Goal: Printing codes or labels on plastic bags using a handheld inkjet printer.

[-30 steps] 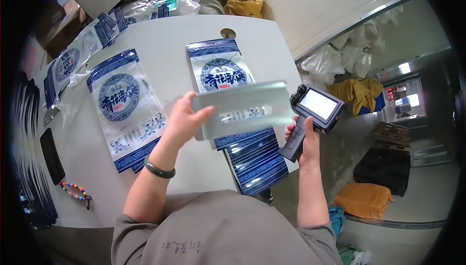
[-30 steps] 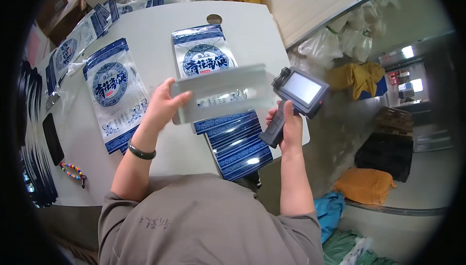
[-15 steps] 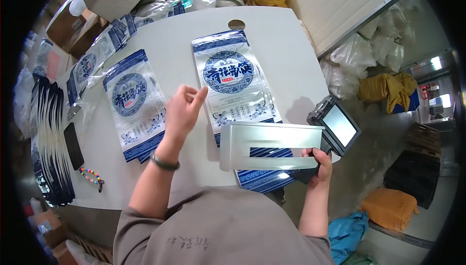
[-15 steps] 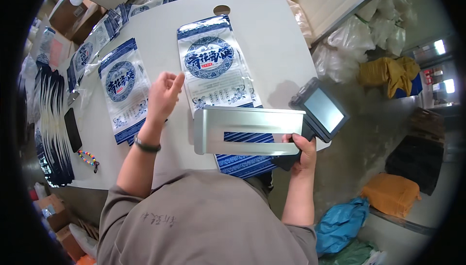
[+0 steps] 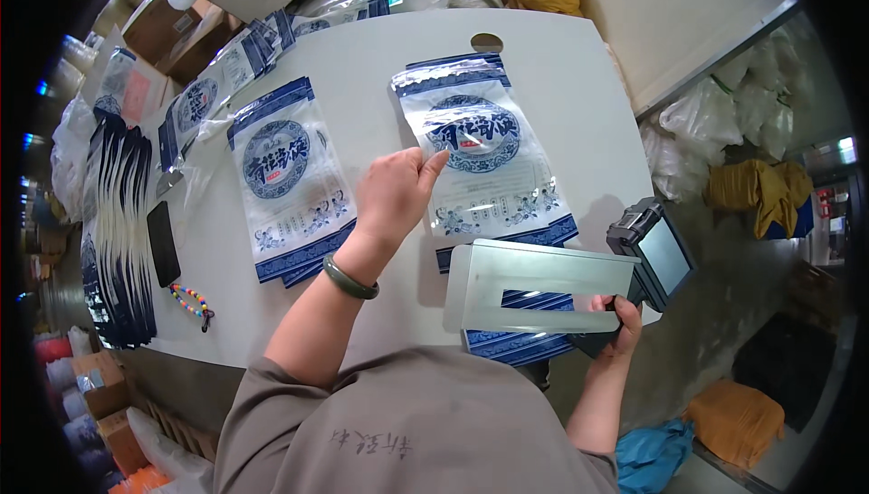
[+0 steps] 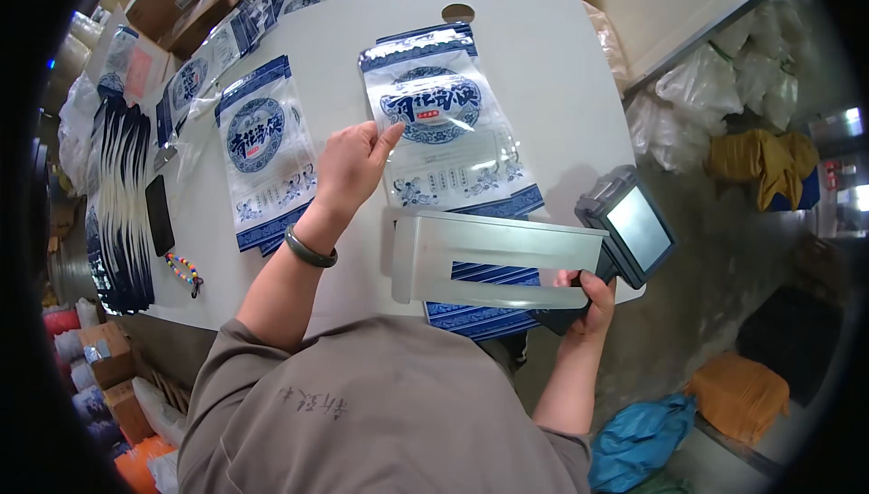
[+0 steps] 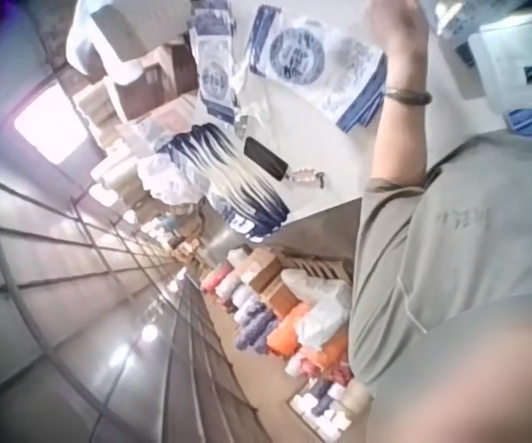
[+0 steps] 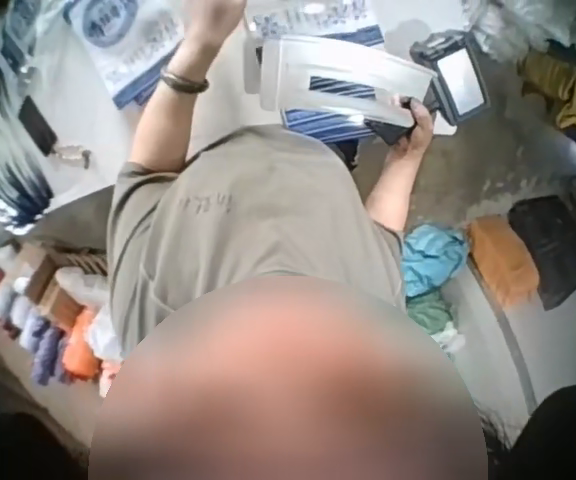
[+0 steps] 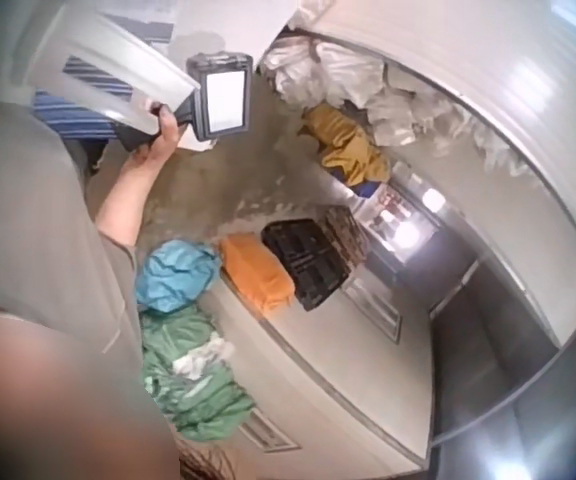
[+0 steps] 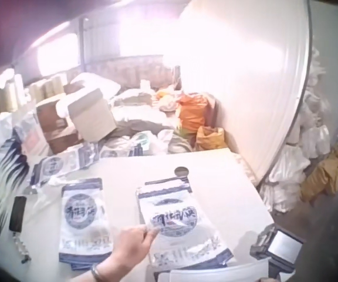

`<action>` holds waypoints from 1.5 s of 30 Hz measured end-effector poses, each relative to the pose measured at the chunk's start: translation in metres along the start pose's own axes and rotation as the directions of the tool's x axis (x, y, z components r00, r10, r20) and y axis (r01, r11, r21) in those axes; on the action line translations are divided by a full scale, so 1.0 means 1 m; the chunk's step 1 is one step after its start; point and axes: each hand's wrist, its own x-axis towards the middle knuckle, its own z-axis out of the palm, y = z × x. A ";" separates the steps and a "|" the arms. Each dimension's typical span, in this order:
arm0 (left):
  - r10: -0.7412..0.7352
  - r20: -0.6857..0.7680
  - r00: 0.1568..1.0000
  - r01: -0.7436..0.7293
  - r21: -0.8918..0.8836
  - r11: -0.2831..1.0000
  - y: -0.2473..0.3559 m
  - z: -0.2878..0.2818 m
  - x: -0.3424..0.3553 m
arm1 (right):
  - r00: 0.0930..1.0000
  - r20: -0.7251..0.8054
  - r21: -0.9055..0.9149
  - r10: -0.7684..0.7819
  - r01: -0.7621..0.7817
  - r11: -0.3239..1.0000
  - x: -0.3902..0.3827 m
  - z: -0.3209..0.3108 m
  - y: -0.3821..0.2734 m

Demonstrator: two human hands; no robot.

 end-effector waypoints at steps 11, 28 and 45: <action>-0.265 -0.221 0.939 0.106 -0.546 0.831 -0.108 -0.097 -0.017 | 0.981 0.073 0.061 0.178 -0.183 0.981 -0.003 -0.039 0.001; 0.258 -0.301 0.918 -0.104 0.444 0.890 -0.117 -0.108 -0.081 | 0.959 0.181 0.040 0.216 -0.227 0.973 -0.001 -0.019 -0.018; 0.421 0.172 0.891 -0.433 0.035 0.901 -0.069 -0.069 -0.077 | 0.989 -0.117 0.026 0.086 -0.084 0.996 -0.014 -0.038 -0.021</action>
